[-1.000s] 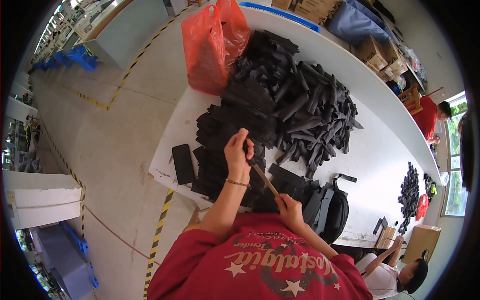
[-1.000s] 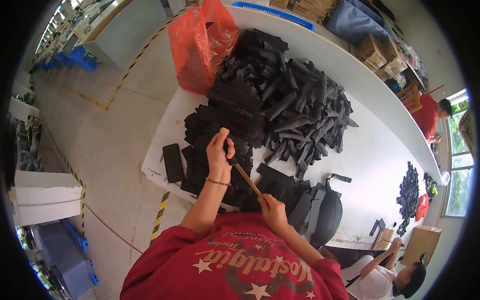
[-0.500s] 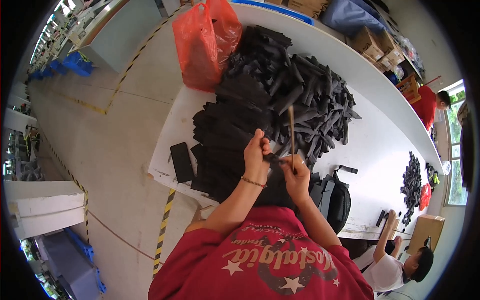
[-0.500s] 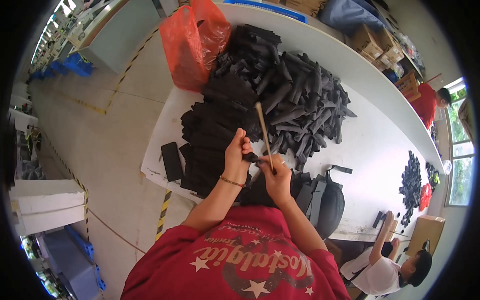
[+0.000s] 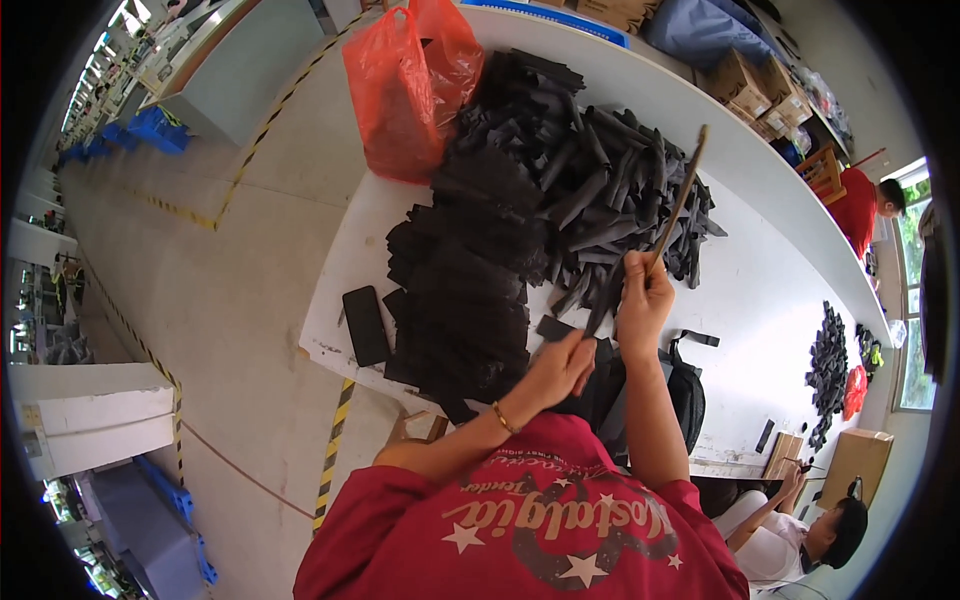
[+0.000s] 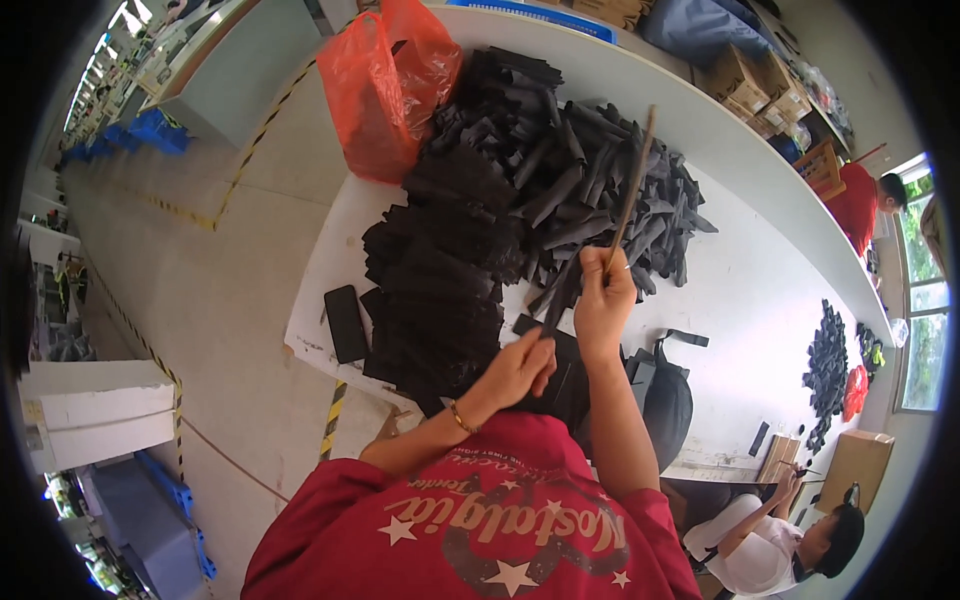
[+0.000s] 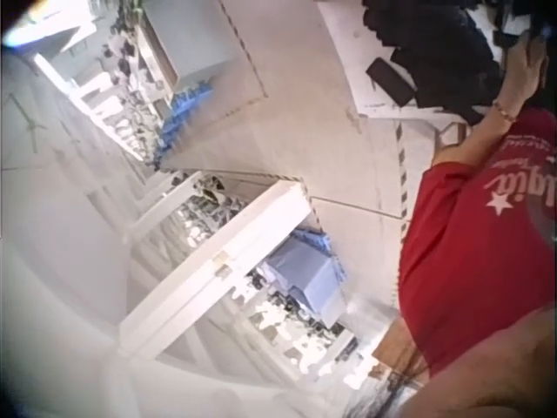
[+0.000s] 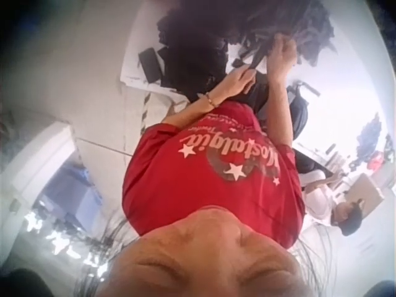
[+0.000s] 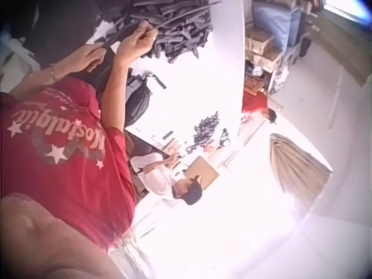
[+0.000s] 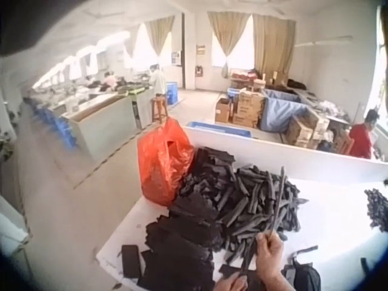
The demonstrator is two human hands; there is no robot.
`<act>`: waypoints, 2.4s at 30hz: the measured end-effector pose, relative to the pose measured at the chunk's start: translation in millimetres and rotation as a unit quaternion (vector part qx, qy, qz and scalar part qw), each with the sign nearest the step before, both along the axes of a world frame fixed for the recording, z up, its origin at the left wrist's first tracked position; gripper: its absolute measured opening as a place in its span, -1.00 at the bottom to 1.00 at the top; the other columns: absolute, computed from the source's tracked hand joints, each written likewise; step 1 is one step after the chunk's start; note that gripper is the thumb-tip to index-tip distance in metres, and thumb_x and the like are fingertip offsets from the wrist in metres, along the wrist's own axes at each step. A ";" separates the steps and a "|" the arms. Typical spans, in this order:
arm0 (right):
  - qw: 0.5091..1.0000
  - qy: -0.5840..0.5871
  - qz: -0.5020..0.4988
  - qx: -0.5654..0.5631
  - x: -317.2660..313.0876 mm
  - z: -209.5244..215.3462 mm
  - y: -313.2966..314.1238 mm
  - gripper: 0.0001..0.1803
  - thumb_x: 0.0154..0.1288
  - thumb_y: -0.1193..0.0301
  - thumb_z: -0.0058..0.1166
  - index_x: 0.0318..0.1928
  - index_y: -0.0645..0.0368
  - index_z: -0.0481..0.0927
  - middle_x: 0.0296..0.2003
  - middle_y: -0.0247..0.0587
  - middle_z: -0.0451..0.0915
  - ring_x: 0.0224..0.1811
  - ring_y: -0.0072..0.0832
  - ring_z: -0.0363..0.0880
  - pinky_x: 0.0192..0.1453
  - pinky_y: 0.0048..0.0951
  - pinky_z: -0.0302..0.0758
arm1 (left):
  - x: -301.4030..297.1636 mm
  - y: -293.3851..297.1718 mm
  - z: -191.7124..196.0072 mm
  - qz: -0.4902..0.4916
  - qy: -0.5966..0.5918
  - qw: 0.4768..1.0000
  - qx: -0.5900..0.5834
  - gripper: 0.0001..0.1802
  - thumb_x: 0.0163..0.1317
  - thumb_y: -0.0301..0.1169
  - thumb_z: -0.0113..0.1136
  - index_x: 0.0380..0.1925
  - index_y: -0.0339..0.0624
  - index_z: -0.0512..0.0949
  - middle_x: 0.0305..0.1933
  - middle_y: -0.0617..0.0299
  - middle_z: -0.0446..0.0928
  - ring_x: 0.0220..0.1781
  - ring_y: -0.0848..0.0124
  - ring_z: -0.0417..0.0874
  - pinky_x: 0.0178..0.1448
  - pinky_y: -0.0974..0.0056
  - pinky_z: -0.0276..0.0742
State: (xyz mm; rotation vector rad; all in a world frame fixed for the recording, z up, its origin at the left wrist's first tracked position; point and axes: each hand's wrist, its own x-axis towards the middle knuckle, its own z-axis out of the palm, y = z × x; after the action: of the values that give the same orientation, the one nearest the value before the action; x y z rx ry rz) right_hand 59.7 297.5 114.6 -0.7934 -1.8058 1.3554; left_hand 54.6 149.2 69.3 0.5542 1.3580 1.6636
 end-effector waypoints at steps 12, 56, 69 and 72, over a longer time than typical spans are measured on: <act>0.982 -0.106 0.133 -0.087 11.7 -6.1 -23.8 -0.69 0.42 0.29 0.03 -0.45 0.19 0.42 -0.61 -0.57 0.23 -0.53 -0.76 0.12 -0.49 -0.61 0.11 | -59.6 11.2 29.1 0.152 0.008 0.987 0.051 -0.86 0.35 -0.38 0.10 -0.29 -0.24 0.53 -0.37 0.42 0.49 -0.28 0.71 0.46 -0.21 0.55 0.37; 0.893 -0.341 0.270 0.116 84.5 -46.1 -15.5 -0.78 0.26 0.30 0.11 -0.16 0.12 0.61 -0.52 -0.10 0.61 -0.47 -0.21 0.62 -0.36 -0.26 0.50 | -154.4 -91.2 -31.7 0.036 0.593 0.795 -0.124 -0.77 -0.18 -0.57 0.37 -0.52 -0.14 0.50 -0.33 0.26 0.45 -0.14 0.23 0.44 -0.07 0.22 0.42; 0.916 -0.249 0.305 0.077 28.7 -62.8 -57.6 -0.71 0.27 0.43 0.00 0.00 0.18 0.53 -0.39 0.07 0.59 -0.33 -0.02 0.60 -0.24 -0.22 0.50 | -86.8 -66.9 -6.9 0.048 0.620 0.783 -0.016 -0.81 -0.14 -0.54 0.32 -0.48 -0.05 0.56 -0.28 0.29 0.44 -0.09 0.25 0.46 0.03 0.22 0.40; 0.931 -0.208 0.300 0.010 29.3 -62.3 -66.4 -0.66 0.25 0.56 -0.05 0.05 0.29 0.48 -0.34 0.11 0.58 -0.30 -0.03 0.59 -0.20 -0.27 0.49 | -64.5 -81.5 -1.3 0.228 0.559 0.796 -0.037 -0.64 -0.11 -0.53 0.38 -0.24 -0.06 0.55 -0.07 0.25 0.42 0.05 0.25 0.43 0.12 0.19 0.35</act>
State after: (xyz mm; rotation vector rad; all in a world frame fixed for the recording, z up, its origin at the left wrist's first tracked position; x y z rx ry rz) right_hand 89.0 231.0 52.3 -0.5585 -2.5380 1.6223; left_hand -9.9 67.7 68.0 1.3807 2.5502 1.6454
